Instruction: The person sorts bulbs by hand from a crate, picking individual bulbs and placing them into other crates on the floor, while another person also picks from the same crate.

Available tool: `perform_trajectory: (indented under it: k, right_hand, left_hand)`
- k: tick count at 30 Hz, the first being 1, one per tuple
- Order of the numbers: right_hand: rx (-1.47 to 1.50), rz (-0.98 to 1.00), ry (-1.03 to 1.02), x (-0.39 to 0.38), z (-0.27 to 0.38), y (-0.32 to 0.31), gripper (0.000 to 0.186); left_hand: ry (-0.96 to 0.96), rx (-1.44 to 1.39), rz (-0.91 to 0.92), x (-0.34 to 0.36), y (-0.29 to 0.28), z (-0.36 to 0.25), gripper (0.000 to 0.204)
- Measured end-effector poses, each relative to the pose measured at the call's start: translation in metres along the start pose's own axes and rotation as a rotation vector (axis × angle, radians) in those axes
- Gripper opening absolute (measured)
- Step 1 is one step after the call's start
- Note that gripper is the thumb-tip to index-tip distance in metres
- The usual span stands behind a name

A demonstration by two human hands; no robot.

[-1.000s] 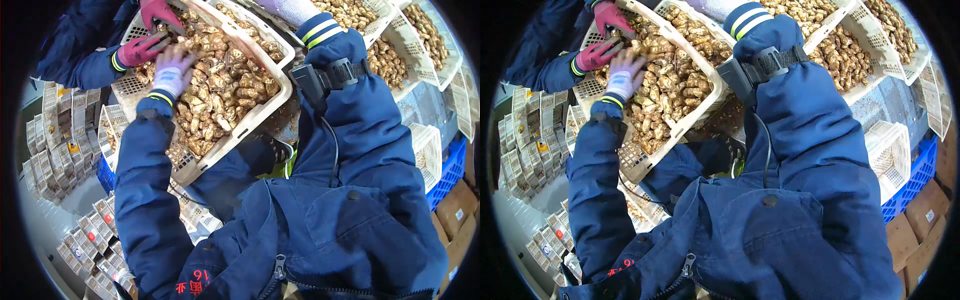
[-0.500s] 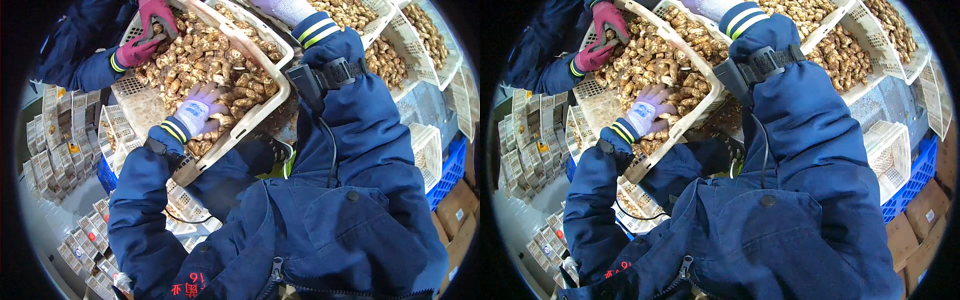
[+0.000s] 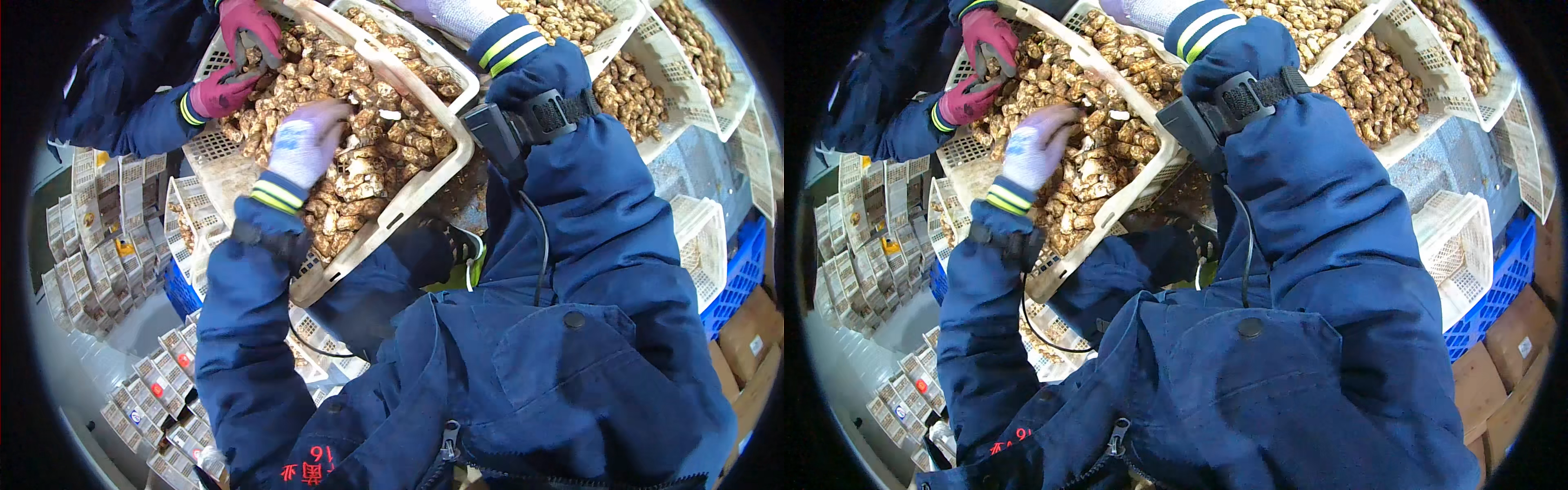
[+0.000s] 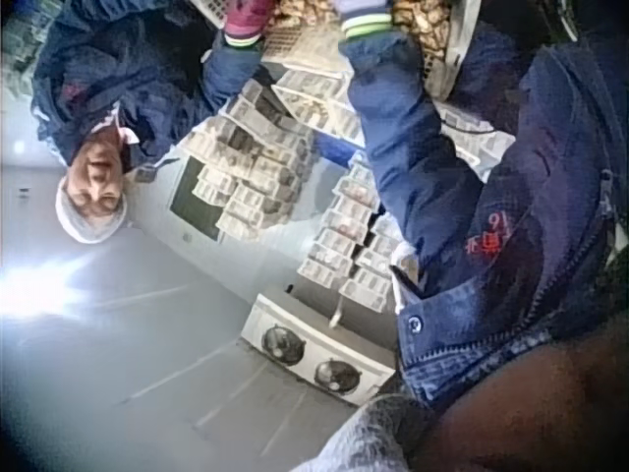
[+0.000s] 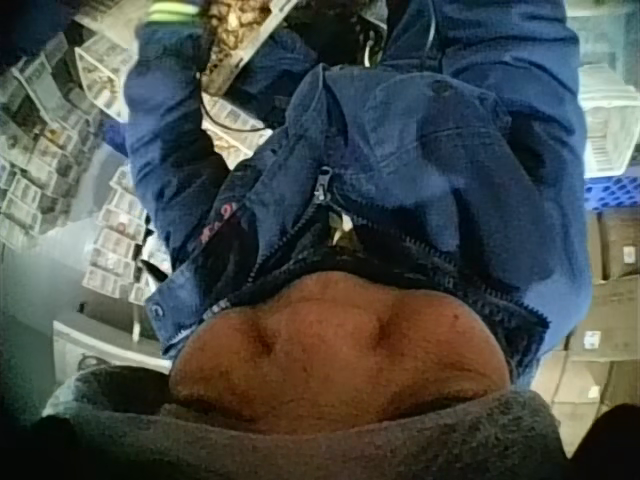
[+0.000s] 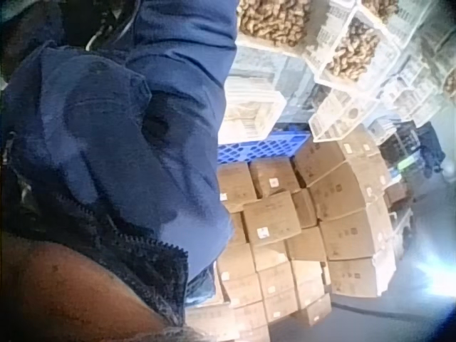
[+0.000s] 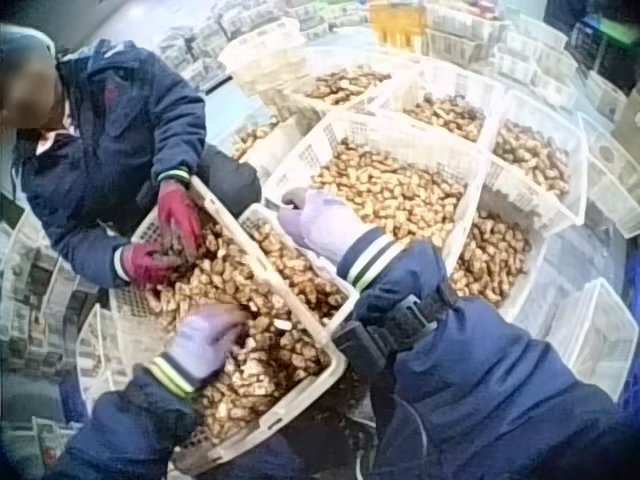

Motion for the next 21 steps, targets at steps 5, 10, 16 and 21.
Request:
perform_trajectory:
  k: [5, 10, 16, 21]
  right_hand:
    - [-0.168, 0.073, -0.362, -0.004, 0.010, 0.008, 0.038]
    - [-0.119, 0.075, -0.170, 0.002, -0.014, 0.002, 0.039]
    - [0.099, 0.077, -0.011, -0.008, 0.006, -0.005, 0.043]
    - [0.098, 0.072, 0.030, -0.007, 0.003, -0.005, 0.045]
  left_hand:
    - [-0.112, 0.341, 0.327, 0.018, 0.048, 0.004, 0.064]
    - [-0.364, 0.216, 0.403, 0.020, 0.049, 0.017, 0.064]
    - [-0.606, -0.432, 0.179, -0.023, 0.025, 0.067, 0.049]
    - [-0.602, -1.525, -0.142, -0.060, 0.004, 0.063, 0.049]
Point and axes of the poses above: each hand's wrist, its own x-axis towards the middle knuckle, its own y-axis out of the palm, z = x × y, the point moved 7 cm from there along x, towards the middle knuckle, and after that the axes turned 5 degrees about z, right-handed, at the moved point
